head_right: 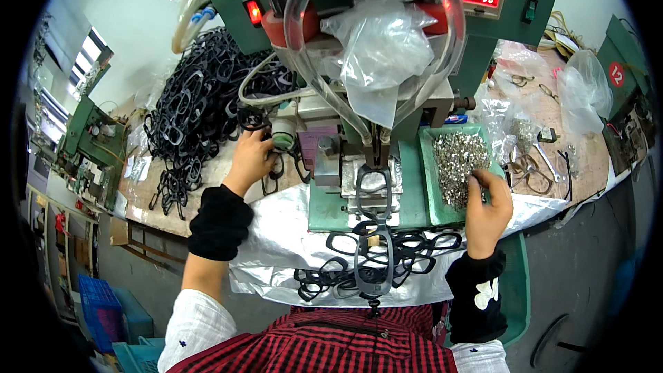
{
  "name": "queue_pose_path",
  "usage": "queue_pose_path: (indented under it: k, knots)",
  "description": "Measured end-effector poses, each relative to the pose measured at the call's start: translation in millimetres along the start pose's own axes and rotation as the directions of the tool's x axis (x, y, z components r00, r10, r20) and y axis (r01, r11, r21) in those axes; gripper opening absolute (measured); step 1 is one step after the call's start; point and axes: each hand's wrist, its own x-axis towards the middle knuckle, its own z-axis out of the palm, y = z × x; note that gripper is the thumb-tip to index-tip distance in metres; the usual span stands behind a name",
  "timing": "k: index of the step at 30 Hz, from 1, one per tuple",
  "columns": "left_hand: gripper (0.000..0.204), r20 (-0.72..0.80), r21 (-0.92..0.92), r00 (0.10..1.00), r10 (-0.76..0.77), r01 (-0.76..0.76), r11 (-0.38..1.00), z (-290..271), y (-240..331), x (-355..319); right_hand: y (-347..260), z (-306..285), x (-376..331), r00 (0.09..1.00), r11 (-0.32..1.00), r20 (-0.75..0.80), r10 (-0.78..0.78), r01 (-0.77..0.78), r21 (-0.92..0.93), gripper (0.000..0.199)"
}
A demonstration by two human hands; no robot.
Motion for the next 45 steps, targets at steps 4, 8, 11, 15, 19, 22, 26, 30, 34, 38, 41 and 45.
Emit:
queue_pose_path:
  k: [4,8,11,15,19,22,26,30,34,38,41,45]
  knots:
    - [0.016,-0.004,0.059,0.995,0.101,-0.100,0.993,-1.5,-10.0,0.7,-23.2,-9.7,-6.6,0.969,0.963,0.016,-0.248,0.249,-0.099,0.012]
    - [0.012,-0.035,0.057,0.998,0.044,-0.042,0.997,-33.7,-1.3,8.3,-86.1,1.2,16.1,0.952,0.951,0.115,-0.283,0.262,0.163,0.014]
    - [0.012,-0.287,-0.037,0.935,-0.207,0.206,0.978,-35.3,-10.5,0.3,-97.7,35.4,28.2,0.931,0.897,0.078,-0.357,0.318,0.307,0.018]
    - [0.019,-0.525,-0.637,0.556,-0.645,0.247,0.731,-65.9,39.0,-12.6,-108.9,52.7,4.5,0.983,0.857,0.178,-0.031,-0.065,0.511,0.047]
    - [0.013,-0.560,-0.820,0.653,-0.510,-0.352,0.451,-130.2,135.3,6.5,-105.2,51.3,8.9,0.979,0.792,0.200,-0.047,-0.086,0.605,0.054]
    - [0.011,-0.670,-0.645,0.722,-0.170,-0.454,0.615,-163.7,163.2,25.5,-126.3,47.4,7.6,0.943,0.642,0.331,0.043,-0.280,0.714,0.056]
    - [0.011,-0.649,-0.737,0.720,-0.245,-0.515,0.438,-154.5,167.8,40.5,-150.1,23.1,4.0,0.858,0.523,0.502,0.112,-0.480,0.704,0.062]
    - [0.018,-0.603,-0.587,0.784,0.144,-0.559,0.586,-132.9,169.3,20.0,-123.9,7.3,16.2,0.839,0.785,0.538,-0.081,-0.279,0.553,0.050]
    - [0.031,-0.523,-0.512,0.767,0.370,-0.631,0.583,-119.6,192.5,19.8,-27.4,17.0,19.5,0.956,0.882,0.216,-0.201,0.272,-0.384,0.027]
    - [0.031,-0.514,-0.496,0.768,0.381,-0.629,0.599,-107.7,199.2,19.9,7.5,13.8,13.7,0.955,0.886,0.176,-0.238,0.288,-0.365,0.022]
    - [0.032,-0.502,-0.513,0.777,0.379,-0.621,0.593,-106.1,197.9,19.1,5.6,18.6,11.4,0.947,0.898,0.158,-0.280,0.317,-0.304,0.016]
    - [0.032,-0.494,-0.512,0.783,0.378,-0.614,0.601,-107.9,198.2,20.2,-1.7,28.5,30.9,0.792,0.782,0.392,-0.468,0.578,-0.232,0.017]
